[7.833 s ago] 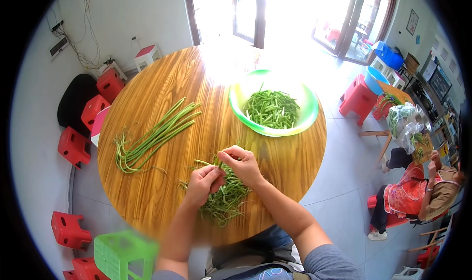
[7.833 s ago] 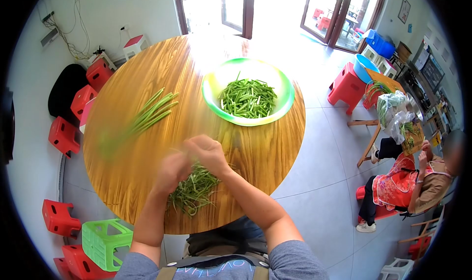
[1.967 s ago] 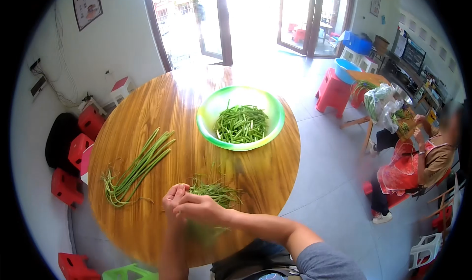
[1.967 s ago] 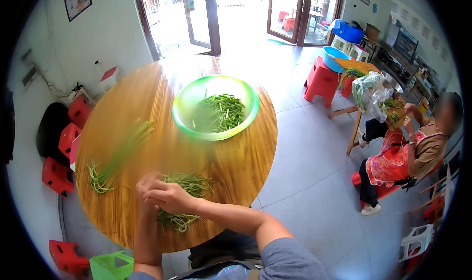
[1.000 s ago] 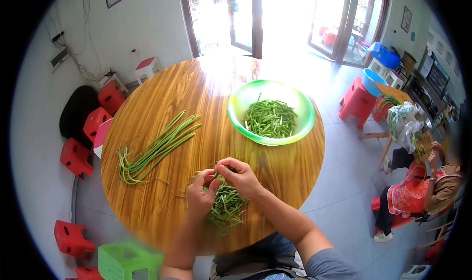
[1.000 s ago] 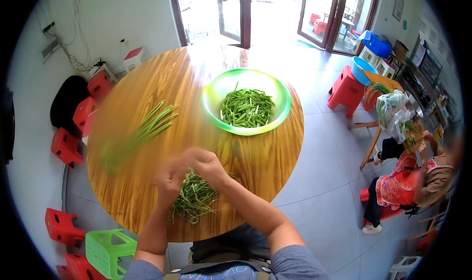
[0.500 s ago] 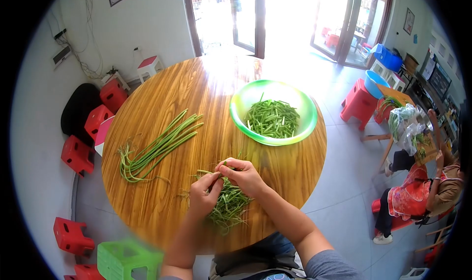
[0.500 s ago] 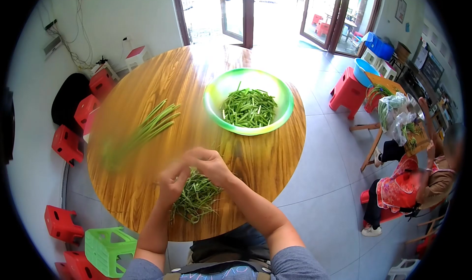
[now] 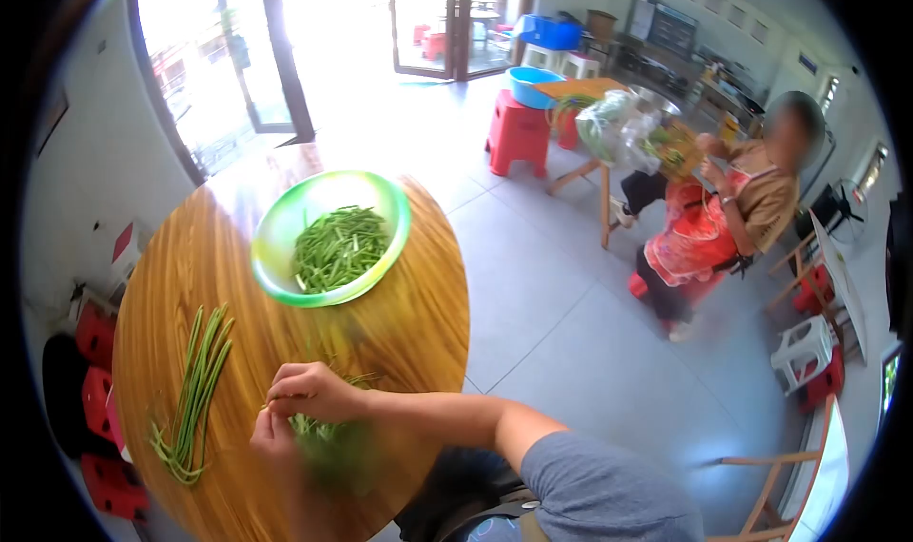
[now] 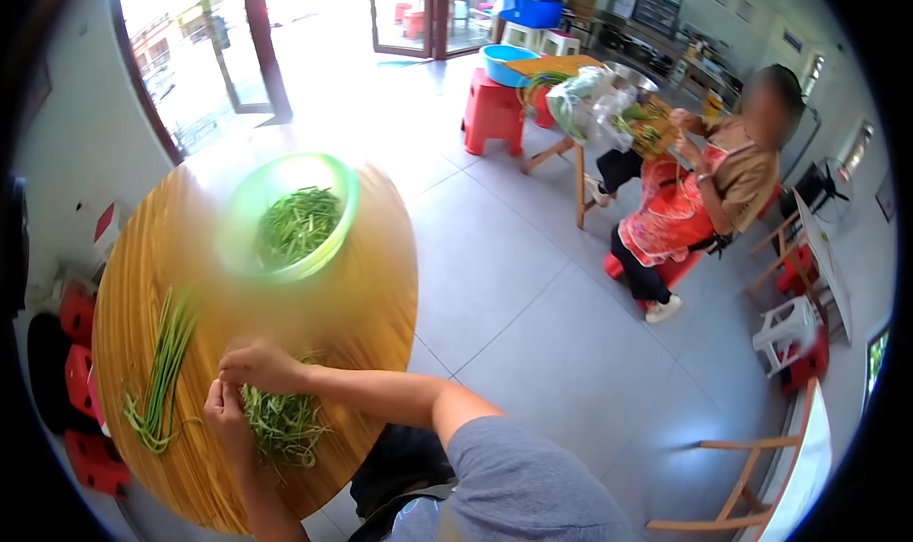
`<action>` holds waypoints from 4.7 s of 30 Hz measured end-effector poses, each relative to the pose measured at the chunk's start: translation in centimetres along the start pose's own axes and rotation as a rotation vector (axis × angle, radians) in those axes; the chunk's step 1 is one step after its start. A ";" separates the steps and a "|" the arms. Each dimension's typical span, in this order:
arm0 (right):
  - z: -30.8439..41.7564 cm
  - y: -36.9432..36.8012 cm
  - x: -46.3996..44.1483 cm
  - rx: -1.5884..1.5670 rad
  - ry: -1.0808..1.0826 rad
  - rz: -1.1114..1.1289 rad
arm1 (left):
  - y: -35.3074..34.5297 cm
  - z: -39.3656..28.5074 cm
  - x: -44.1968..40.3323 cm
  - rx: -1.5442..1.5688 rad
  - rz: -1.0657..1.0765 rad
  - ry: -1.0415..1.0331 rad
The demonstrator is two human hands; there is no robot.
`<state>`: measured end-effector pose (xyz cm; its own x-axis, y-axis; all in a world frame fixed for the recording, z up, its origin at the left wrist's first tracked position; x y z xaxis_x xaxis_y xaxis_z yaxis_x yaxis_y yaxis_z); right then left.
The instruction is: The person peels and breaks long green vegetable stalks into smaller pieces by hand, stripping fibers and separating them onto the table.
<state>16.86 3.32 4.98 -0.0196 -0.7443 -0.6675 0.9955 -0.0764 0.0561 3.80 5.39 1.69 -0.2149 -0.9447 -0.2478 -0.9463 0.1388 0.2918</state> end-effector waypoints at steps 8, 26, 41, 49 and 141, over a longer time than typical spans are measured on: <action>1.8 -0.4 0.7 0.196 0.144 -0.067 | 0.2 2.2 -0.4 0.138 -0.018 0.000; 1.7 -0.3 0.7 0.282 0.198 -0.041 | 0.4 3.0 -0.7 0.238 0.107 -0.120; -0.9 -0.5 0.2 0.099 0.023 0.010 | 0.6 2.7 -0.8 0.517 0.106 0.042; -2.9 -1.1 0.3 0.026 -0.133 0.107 | 1.2 1.4 -1.4 1.317 0.249 0.148; -2.5 -4.6 0.0 0.031 -0.409 0.661 | 3.7 4.6 -2.1 1.254 -0.137 0.313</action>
<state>12.50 5.28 2.85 0.5387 -0.8268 -0.1618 0.8094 0.4545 0.3718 -0.33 9.25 -0.95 -0.1948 -0.9785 0.0683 -0.5717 0.0567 -0.8185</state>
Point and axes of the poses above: each hand's wrist, its own x-axis away from the middle knuckle, its own y-axis out of the back of the hand, z = x × y, the point moved 8 cm from there along -x, towards the middle knuckle, and after that the axes turned 4 degrees about -y, right-handed, at the moved point
